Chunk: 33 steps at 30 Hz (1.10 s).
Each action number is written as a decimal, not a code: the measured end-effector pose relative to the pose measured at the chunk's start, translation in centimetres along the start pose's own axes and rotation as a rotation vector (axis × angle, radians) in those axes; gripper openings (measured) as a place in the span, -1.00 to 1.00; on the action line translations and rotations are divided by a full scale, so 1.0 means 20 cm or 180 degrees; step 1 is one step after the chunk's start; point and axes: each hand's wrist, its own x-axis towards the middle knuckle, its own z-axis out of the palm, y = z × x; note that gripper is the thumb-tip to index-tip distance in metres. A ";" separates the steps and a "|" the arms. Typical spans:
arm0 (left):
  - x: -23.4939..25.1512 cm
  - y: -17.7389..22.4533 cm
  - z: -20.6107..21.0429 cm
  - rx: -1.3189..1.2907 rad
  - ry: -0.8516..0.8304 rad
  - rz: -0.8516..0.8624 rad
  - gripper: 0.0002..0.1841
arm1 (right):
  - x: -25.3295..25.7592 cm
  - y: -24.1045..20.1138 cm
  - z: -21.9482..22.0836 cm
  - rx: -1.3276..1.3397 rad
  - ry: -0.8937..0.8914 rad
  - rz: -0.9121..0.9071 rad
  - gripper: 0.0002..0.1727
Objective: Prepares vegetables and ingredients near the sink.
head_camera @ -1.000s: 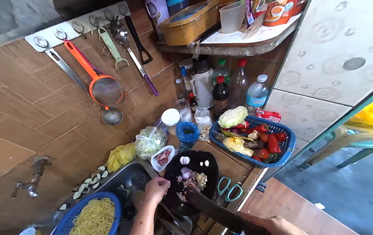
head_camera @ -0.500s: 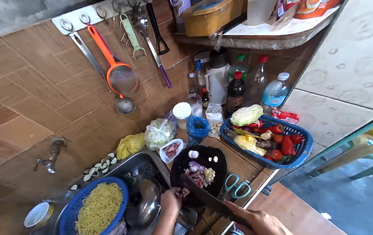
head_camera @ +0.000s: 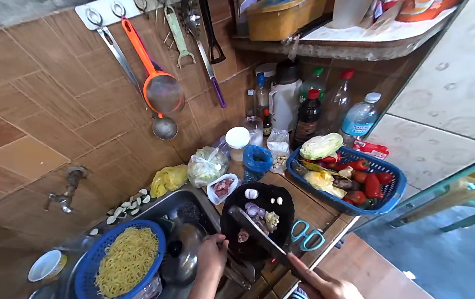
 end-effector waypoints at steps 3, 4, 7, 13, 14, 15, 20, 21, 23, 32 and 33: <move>0.02 0.02 0.04 0.0023 -0.0031 0.0071 -0.67 | 0.10 -0.03 -0.06 -0.0193 -0.1560 0.0908 -0.29; 0.04 0.04 0.07 0.0057 -0.0104 0.0159 -0.65 | 0.13 -0.05 -0.08 -0.0274 -0.1702 0.0976 -0.28; 0.08 0.07 0.20 0.0228 -0.0234 0.0412 -0.60 | 0.14 -0.10 -0.09 -0.0394 -0.1773 0.0948 -0.29; 0.13 0.09 0.26 0.0614 -0.0405 0.0553 -0.61 | 0.15 -0.10 -0.04 -0.0376 -0.1713 0.0888 -0.28; 0.12 0.09 0.27 0.0619 -0.0428 0.0578 -0.62 | 0.19 -0.10 -0.01 -0.0396 -0.1756 0.0900 -0.27; 0.12 0.09 0.28 0.0592 -0.0415 0.0585 -0.63 | 0.24 -0.11 0.01 -0.0412 -0.1849 0.0955 -0.24; 0.17 0.09 0.23 0.0627 -0.0081 0.0128 -0.62 | 0.24 -0.08 -0.02 -0.0357 -0.1946 0.0973 -0.24; 0.19 0.09 0.20 0.0658 -0.0080 0.0026 -0.62 | 0.19 -0.06 -0.05 -0.0335 -0.1920 0.0941 -0.26; 0.22 0.07 0.18 0.0661 -0.0145 0.0004 -0.63 | 0.12 -0.05 -0.09 -0.0319 -0.1884 0.0909 -0.26; 0.15 0.15 0.27 0.0659 -0.0104 -0.0065 -0.63 | 0.33 -0.03 0.00 0.0067 -0.1956 0.1033 -0.20; 0.16 0.15 0.28 0.0662 -0.0050 -0.0056 -0.66 | 0.28 0.00 -0.02 0.0072 -0.1973 0.1023 -0.20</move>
